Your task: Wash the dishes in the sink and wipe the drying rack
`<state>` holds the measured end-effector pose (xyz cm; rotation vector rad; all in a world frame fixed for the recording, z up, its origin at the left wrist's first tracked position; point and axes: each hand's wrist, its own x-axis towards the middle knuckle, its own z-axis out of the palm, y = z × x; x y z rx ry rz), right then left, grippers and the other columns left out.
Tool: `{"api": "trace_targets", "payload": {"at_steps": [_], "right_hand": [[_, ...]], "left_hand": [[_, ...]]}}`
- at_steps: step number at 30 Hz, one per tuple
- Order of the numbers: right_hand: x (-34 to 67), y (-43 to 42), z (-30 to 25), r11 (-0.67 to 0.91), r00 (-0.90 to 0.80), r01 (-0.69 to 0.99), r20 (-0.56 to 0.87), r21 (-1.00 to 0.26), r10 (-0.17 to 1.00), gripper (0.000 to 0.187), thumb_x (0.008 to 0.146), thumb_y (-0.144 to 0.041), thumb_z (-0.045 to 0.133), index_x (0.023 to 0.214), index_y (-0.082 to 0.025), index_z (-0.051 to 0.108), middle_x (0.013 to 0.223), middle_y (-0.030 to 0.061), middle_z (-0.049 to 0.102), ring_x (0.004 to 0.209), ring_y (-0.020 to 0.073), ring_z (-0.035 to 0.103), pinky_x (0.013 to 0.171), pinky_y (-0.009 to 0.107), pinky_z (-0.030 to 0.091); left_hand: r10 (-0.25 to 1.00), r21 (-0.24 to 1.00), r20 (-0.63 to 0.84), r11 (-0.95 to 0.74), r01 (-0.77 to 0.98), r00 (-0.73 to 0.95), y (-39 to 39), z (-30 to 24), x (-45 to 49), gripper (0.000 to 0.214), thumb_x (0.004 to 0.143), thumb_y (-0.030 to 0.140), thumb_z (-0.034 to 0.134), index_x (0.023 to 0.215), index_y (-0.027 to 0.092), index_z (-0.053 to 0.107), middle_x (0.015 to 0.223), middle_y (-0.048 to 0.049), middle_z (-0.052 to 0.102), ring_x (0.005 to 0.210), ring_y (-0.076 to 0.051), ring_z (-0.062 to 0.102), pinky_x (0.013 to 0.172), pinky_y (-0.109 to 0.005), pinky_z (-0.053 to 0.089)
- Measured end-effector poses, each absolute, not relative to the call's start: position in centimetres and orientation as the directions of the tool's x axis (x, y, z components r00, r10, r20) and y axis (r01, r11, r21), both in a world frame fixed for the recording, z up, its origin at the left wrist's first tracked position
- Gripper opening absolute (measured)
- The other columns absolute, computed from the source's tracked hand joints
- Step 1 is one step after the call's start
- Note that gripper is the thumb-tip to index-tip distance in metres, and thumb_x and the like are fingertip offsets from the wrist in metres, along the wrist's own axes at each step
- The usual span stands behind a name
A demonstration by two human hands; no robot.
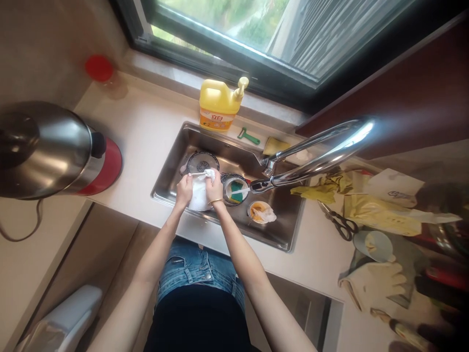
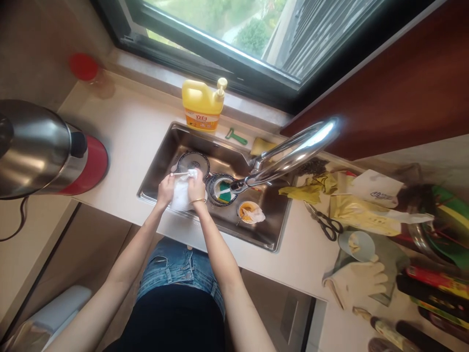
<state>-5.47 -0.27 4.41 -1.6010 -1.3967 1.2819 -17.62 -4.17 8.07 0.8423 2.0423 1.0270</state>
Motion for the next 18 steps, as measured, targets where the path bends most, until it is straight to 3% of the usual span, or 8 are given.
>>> {"api": "trace_targets", "payload": {"at_steps": [2,5,8,11,13,15,18], "right_hand": [[-4.9,-0.6,4.7,-0.117,0.059,0.443,-0.101,-0.889,0.993,0.034,0.087,-0.022,0.043,0.117,-0.019,0.059,0.11,0.0121,0.065,0.105,0.0263,0.059,0.092,0.037,0.047],[-5.1,-1.0,4.8,-0.037,0.046,0.529,-0.016,-0.848,0.999,0.029,0.085,-0.018,0.043,0.105,-0.018,0.065,0.11,0.015,0.062,0.107,0.0262,0.058,0.098,0.037,0.046],[-6.2,-1.3,4.6,-0.059,-0.084,0.501,-0.116,-0.863,0.99,0.022,0.082,-0.02,0.052,0.094,-0.016,0.069,0.103,0.0137,0.064,0.103,0.0256,0.06,0.099,0.038,0.047],[-7.2,-1.9,4.6,-0.021,-0.258,0.387,-0.13,-0.922,0.957,0.033,0.086,-0.019,0.048,0.111,-0.016,0.069,0.12,0.0125,0.064,0.12,0.0227,0.055,0.107,0.035,0.044],[-7.3,-2.5,4.9,0.064,-0.402,0.317,-0.073,-0.946,0.913,0.042,0.09,-0.015,0.039,0.123,-0.018,0.066,0.134,0.01,0.059,0.13,0.0181,0.05,0.111,0.031,0.04],[-6.7,-3.3,5.3,0.168,-0.539,0.323,-0.035,-0.931,0.842,0.044,0.092,-0.013,0.034,0.123,-0.019,0.066,0.137,0.0087,0.059,0.133,0.0171,0.048,0.113,0.031,0.039],[-4.9,-4.6,6.0,0.34,-0.65,0.446,-0.038,-0.828,0.759,0.04,0.092,-0.015,0.041,0.12,-0.02,0.068,0.136,0.0084,0.063,0.14,0.0246,0.042,0.117,0.047,0.033]], "left_hand": [[0.76,0.843,-0.299,0.494,0.215,-0.577,-3.9,7.7,-17.9,0.037,0.097,0.042,0.045,0.069,0.021,0.059,0.07,-0.0069,0.065,0.082,-0.026,0.062,0.079,-0.032,0.043],[0.76,0.839,-0.305,0.499,0.215,-0.574,-3.7,7.5,-17.7,0.036,0.095,0.042,0.048,0.07,0.02,0.06,0.074,-0.0068,0.067,0.087,-0.025,0.064,0.082,-0.032,0.045],[0.815,0.916,-0.328,0.399,0.051,-0.478,-3.6,7.7,-16.4,0.032,0.094,0.044,0.052,0.089,0.018,0.07,0.097,-0.0089,0.073,0.107,-0.025,0.063,0.093,-0.031,0.045],[0.844,0.897,-0.413,0.312,-0.313,-0.342,-3.6,7.8,-14.9,0.043,0.097,0.048,0.046,0.123,0.02,0.065,0.118,-0.0079,0.07,0.119,-0.02,0.061,0.1,-0.03,0.045],[0.826,0.826,-0.479,0.309,-0.471,-0.298,-3.5,7.7,-14.4,0.049,0.099,0.05,0.04,0.135,0.022,0.057,0.116,-0.007,0.071,0.117,-0.018,0.062,0.099,-0.029,0.047],[0.809,0.768,-0.525,0.317,-0.556,-0.264,-3.3,7.6,-14.5,0.056,0.099,0.056,0.038,0.14,0.022,0.053,0.109,-0.0076,0.072,0.11,-0.019,0.066,0.095,-0.031,0.051],[0.82,0.697,-0.546,0.333,-0.635,-0.169,-2.9,7.9,-15.3,0.068,0.094,0.067,0.037,0.143,0.022,0.049,0.1,-0.0096,0.073,0.096,-0.023,0.07,0.084,-0.037,0.056]]}}
